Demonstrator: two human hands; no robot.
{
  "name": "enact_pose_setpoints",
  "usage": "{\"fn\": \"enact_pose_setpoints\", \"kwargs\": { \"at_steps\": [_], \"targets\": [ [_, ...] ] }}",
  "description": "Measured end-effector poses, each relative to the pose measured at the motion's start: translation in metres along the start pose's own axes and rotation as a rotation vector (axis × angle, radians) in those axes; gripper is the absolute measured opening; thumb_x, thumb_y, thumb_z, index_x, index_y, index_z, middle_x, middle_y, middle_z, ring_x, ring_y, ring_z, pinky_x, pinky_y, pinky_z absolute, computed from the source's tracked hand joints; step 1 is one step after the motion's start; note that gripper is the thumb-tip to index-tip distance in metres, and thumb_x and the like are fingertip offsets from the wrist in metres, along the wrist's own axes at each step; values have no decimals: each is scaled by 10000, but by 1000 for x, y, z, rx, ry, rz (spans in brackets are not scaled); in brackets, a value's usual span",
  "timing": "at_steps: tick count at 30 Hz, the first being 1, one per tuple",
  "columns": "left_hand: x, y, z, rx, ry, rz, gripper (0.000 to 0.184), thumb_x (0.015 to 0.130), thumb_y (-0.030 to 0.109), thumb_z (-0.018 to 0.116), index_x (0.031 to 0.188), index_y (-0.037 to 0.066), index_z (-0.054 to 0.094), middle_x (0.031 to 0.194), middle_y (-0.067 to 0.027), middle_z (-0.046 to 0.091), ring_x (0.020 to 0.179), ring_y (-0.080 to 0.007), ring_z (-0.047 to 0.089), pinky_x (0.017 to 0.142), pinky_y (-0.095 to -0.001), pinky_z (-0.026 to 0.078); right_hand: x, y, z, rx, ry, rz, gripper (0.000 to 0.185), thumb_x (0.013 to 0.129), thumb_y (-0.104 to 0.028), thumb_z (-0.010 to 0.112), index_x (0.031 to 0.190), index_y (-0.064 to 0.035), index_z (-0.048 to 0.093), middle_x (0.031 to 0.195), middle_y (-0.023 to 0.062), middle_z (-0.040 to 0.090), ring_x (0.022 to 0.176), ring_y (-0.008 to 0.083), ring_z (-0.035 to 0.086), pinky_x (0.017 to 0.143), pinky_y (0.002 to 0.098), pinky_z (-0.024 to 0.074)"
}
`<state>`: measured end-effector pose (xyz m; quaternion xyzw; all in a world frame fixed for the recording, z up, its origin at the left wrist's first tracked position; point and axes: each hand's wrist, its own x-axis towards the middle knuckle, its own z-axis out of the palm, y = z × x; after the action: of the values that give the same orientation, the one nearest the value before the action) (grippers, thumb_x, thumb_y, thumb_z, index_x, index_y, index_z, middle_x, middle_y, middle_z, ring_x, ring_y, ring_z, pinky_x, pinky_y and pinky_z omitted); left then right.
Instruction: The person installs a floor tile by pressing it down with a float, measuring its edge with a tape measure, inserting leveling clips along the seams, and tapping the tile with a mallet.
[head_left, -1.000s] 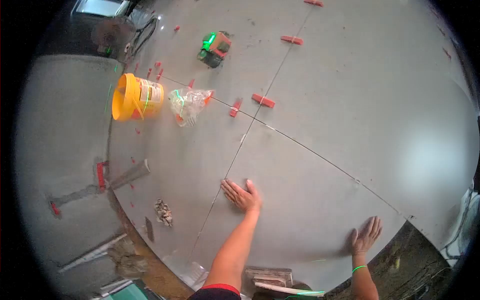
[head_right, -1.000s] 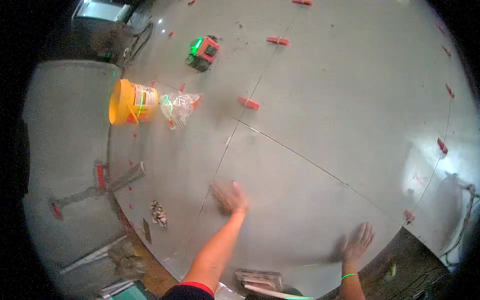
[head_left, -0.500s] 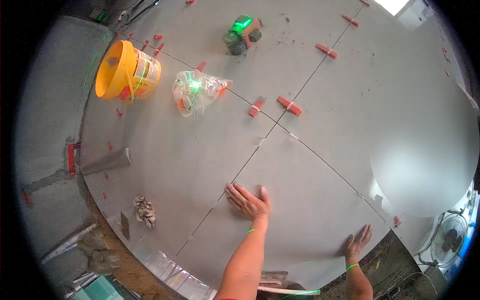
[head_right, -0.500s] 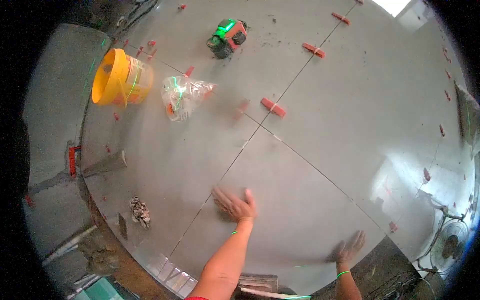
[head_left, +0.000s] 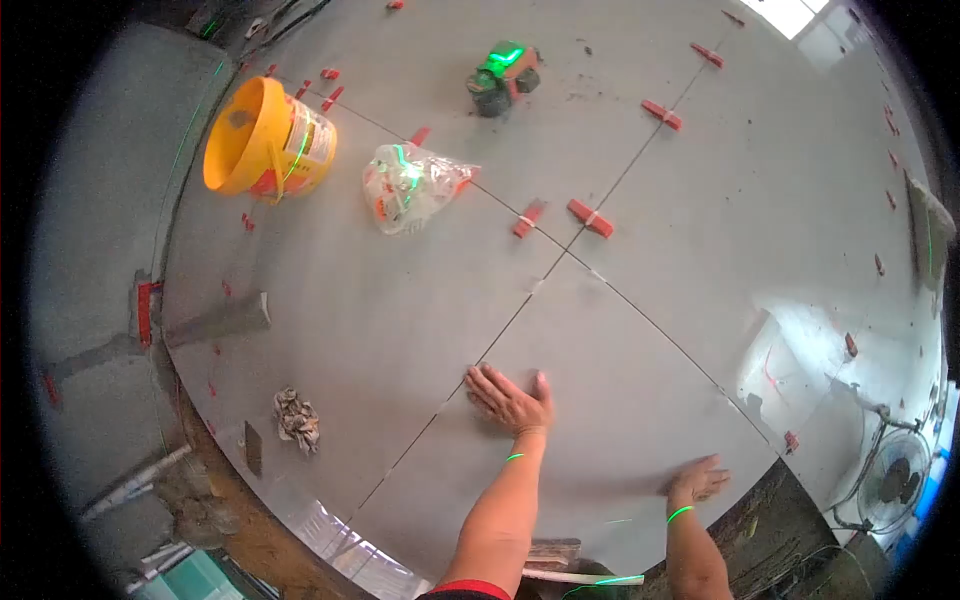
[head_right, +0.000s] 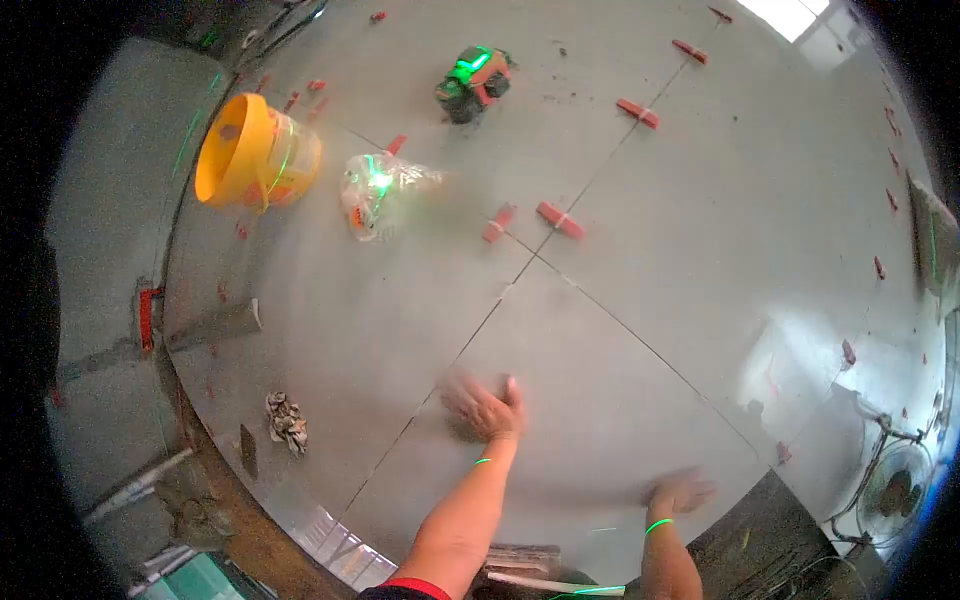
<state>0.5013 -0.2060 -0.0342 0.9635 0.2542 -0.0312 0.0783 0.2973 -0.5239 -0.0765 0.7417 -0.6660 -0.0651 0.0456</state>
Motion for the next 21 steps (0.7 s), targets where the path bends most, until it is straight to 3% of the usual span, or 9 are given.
{"fn": "enact_pose_setpoints", "kwargs": {
  "at_steps": [1, 3, 5, 7, 10, 11, 12, 15, 21],
  "targets": [
    [0, -2, 3, 33, 38, 32, 912, 831, 527, 506, 1430, -68, 162, 1495, -286, 115, 1393, -454, 91, 1103, -575, 110, 3, -10, -3, 47, -33, 155, 732, 942, -559, 327, 1447, -37, 233, 1479, 189, 264, 1381, 339, 229, 1113, 462, 225],
    [5, 9, -10, -34, 122, 86, 897, 824, 513, 533, 1443, -29, 174, 1484, -283, 162, 1378, -460, 133, 1101, -585, 122, 13, -18, -2, -163, -108, 104, 765, 929, -582, 333, 1422, -1, 262, 1449, 206, 307, 1350, 357, 281, 1090, 484, 262],
    [3, 9, -9, -15, 172, 102, 889, 829, 509, 529, 1440, -35, 180, 1487, -281, 155, 1376, -460, 141, 1104, -581, 122, 11, -23, -3, 20, 30, 245, 757, 927, -585, 336, 1403, 2, 299, 1435, 203, 330, 1328, 357, 317, 1064, 490, 294],
    [6, 5, -8, 3, 162, 164, 847, 858, 495, 495, 1438, -38, 184, 1489, -282, 154, 1377, -461, 142, 1110, -561, 137, 8, -16, -2, -163, -37, 77, 748, 922, -573, 368, 1404, -5, 306, 1434, 205, 333, 1325, 356, 324, 1054, 488, 299],
    [3, 10, -6, 163, 62, -24, 794, 903, 503, 431, 1439, -31, 191, 1490, -287, 152, 1379, -441, 172, 1108, -533, 188, -2, -28, 13, 56, 121, 136, 728, 926, -529, 393, 1422, -8, 282, 1477, 194, 280, 1370, 339, 242, 1097, 463, 211],
    [2, 23, -15, 196, 5, -85, 779, 916, 510, 411, 1437, -28, 199, 1489, -290, 154, 1378, -433, 186, 1104, -528, 206, -3, -39, -8, 211, 35, 137, 758, 923, -492, 418, 1448, 10, 204, 1531, 165, 158, 1417, 309, 131, 1127, 500, 98],
    [2, 19, -10, 274, -78, -139, 791, 918, 545, 392, 1431, -29, 211, 1485, -291, 164, 1372, -425, 208, 1097, -525, 228, -1, -41, -13, 211, 57, 116, 775, 893, -487, 457, 1436, 15, 225, 1513, 175, 181, 1410, 333, 128, 1119, 517, 108],
    [8, -19, 26, 250, 182, 52, 797, 915, 594, 364, 1445, 18, 215, 1495, -237, 193, 1367, -415, 220, 1091, -517, 244, 3, -43, -31, 206, 78, 94, 818, 840, -477, 521, 1426, 13, 229, 1491, 187, 200, 1401, 378, 109, 1108, 553, 107],
    [11, -21, 27, 198, 204, 135, 799, 926, 596, 332, 1420, -25, 237, 1473, -234, 225, 1350, -410, 243, 1092, -488, 257, 9, -49, -61, 285, -55, 105, 853, 834, -489, 513, 1438, 5, 167, 1504, 183, 128, 1403, 389, 81, 1101, 593, 65]
  ]
}}
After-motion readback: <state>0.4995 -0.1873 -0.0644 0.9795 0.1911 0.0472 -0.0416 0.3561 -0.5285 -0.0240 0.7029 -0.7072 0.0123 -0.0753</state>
